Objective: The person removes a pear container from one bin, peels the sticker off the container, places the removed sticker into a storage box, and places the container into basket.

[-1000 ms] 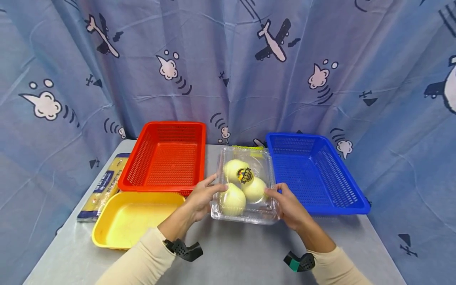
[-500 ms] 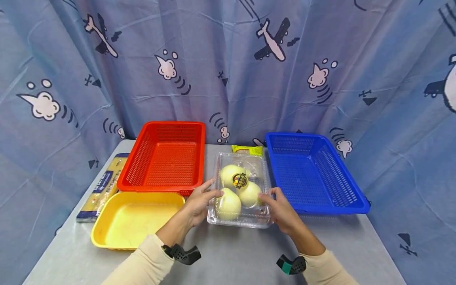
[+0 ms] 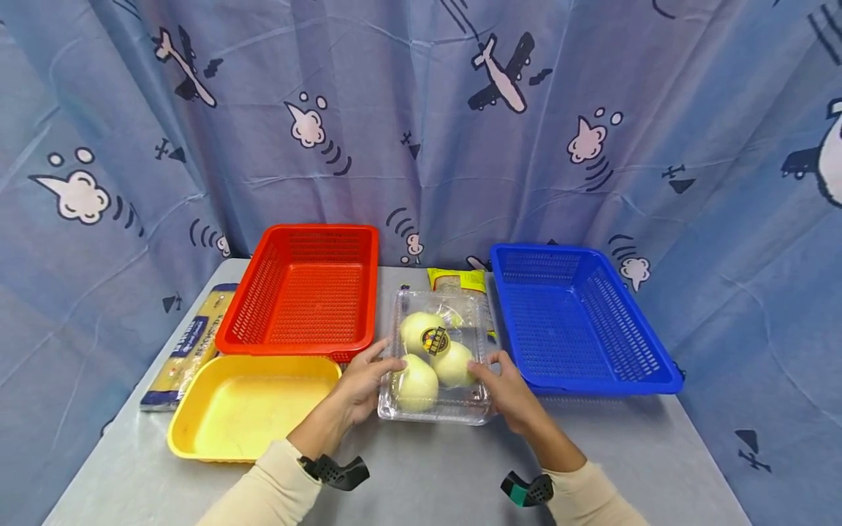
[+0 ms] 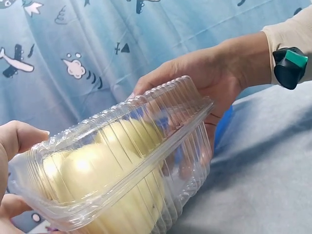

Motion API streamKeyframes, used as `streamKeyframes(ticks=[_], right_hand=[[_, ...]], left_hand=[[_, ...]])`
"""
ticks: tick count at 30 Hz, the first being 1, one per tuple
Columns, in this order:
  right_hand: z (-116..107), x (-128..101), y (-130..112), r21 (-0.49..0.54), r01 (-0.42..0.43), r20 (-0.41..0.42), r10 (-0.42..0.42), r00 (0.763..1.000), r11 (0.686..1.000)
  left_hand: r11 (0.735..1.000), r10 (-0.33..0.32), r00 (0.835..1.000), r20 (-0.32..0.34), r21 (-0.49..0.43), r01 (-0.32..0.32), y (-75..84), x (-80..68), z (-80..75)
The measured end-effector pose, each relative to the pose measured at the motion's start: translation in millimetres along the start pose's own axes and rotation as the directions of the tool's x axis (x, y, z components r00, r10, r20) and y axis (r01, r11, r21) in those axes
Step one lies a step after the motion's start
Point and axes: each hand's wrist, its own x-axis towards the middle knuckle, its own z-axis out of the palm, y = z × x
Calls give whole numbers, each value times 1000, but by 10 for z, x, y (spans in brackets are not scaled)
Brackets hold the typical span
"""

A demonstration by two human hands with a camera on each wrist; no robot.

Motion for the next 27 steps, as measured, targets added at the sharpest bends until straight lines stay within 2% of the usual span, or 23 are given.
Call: streamKeyframes(ticks=[8,18,27], right_hand=[[38,40,81,-75,-39,-61,35,998,996],[55,98,127,-164,-66,-97,51,994,984],[82,112,195,-168,-51,-97,35,995,984]], left_hand=[[1000,5,1000,-31,4,-5,-92,57,-71],[998,-42,997,-66,53,45,-163,115,-119],[996,-38,999,-35,84,40,-189,122,-153]])
